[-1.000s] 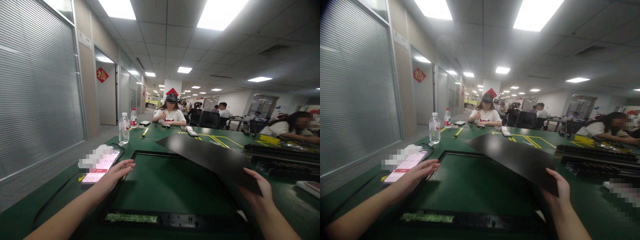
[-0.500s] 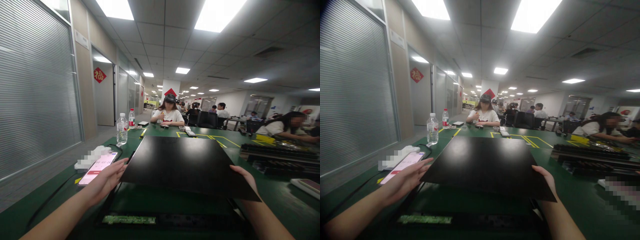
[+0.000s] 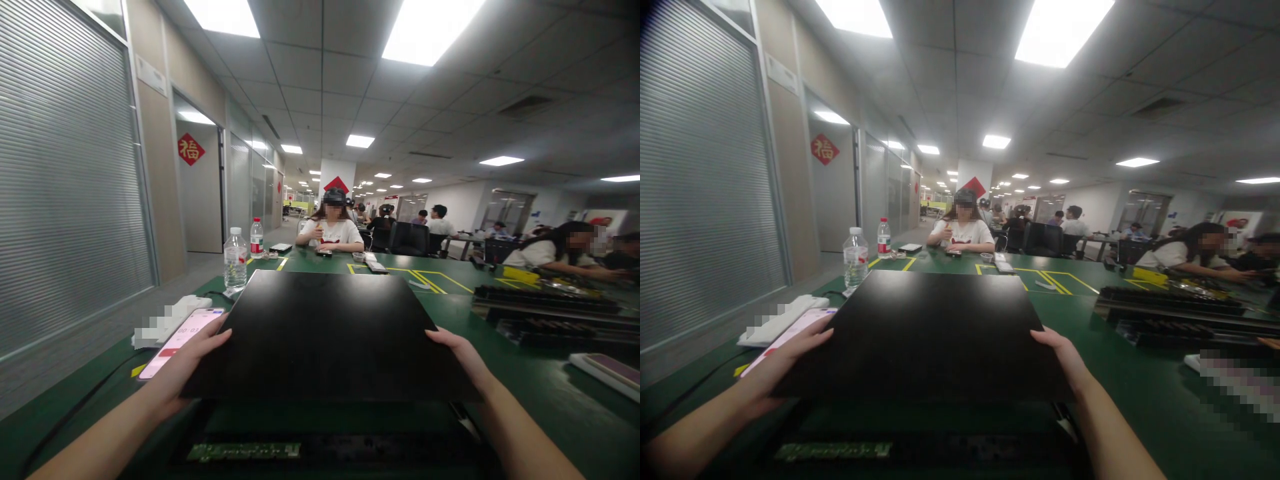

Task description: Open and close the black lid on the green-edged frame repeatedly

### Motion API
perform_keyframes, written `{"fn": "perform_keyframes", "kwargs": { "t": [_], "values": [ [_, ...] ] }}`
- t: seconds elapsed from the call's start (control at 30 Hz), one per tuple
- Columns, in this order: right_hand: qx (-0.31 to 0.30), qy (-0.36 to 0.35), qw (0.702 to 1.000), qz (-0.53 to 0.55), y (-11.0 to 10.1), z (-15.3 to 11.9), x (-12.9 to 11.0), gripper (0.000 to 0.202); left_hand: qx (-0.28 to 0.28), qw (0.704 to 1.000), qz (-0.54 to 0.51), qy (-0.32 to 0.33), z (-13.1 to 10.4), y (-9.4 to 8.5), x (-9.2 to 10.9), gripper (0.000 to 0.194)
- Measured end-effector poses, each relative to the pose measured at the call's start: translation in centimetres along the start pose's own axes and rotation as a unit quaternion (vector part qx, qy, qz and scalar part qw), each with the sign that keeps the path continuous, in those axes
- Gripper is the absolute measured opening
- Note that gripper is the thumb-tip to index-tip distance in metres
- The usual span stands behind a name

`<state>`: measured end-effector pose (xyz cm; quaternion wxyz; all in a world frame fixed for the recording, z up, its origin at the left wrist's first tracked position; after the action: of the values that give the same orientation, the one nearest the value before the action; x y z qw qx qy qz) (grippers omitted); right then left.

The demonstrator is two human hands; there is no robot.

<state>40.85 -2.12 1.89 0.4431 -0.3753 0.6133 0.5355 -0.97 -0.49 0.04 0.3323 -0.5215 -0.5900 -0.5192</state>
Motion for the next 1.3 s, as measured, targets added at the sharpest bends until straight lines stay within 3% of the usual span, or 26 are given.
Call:
{"fn": "perform_keyframes", "kwargs": {
  "t": [0.17, 0.57, 0.9, 1.3],
  "values": [
    [-0.067, 0.057, 0.996, 0.015, -0.8, 0.0, 0.8, 0.044, 0.009, 1.000, -0.008, 0.002, 0.1, 0.3, -0.1, 0.068],
    [-0.141, 0.043, 0.987, -0.059, -2.0, 1.3, 2.0, 0.035, 0.035, 0.999, -0.006, 0.030, 0.5, -0.5, 0.4, 0.061],
    [0.046, 0.016, 0.983, -0.176, -2.6, 2.1, 2.3, 0.060, 0.043, 0.998, 0.005, 0.049, 2.3, -1.7, -0.6, 0.059],
    [0.094, -0.066, 0.953, -0.282, -3.6, 3.0, 2.2, 0.052, 0.000, 0.999, 0.038, 0.032, 0.6, -0.4, -0.6, 0.060]
  ]
}}
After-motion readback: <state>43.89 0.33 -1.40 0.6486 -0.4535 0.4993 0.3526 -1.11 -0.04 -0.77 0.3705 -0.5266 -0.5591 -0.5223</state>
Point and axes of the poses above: each hand's wrist, its own z-axis towards the middle knuckle, its own y-axis out of the palm, x = y × z, the point moved 1 cm from there along z, towards the middle knuckle, and after that the axes turned 6 degrees about -y, right-handed, at the moved point
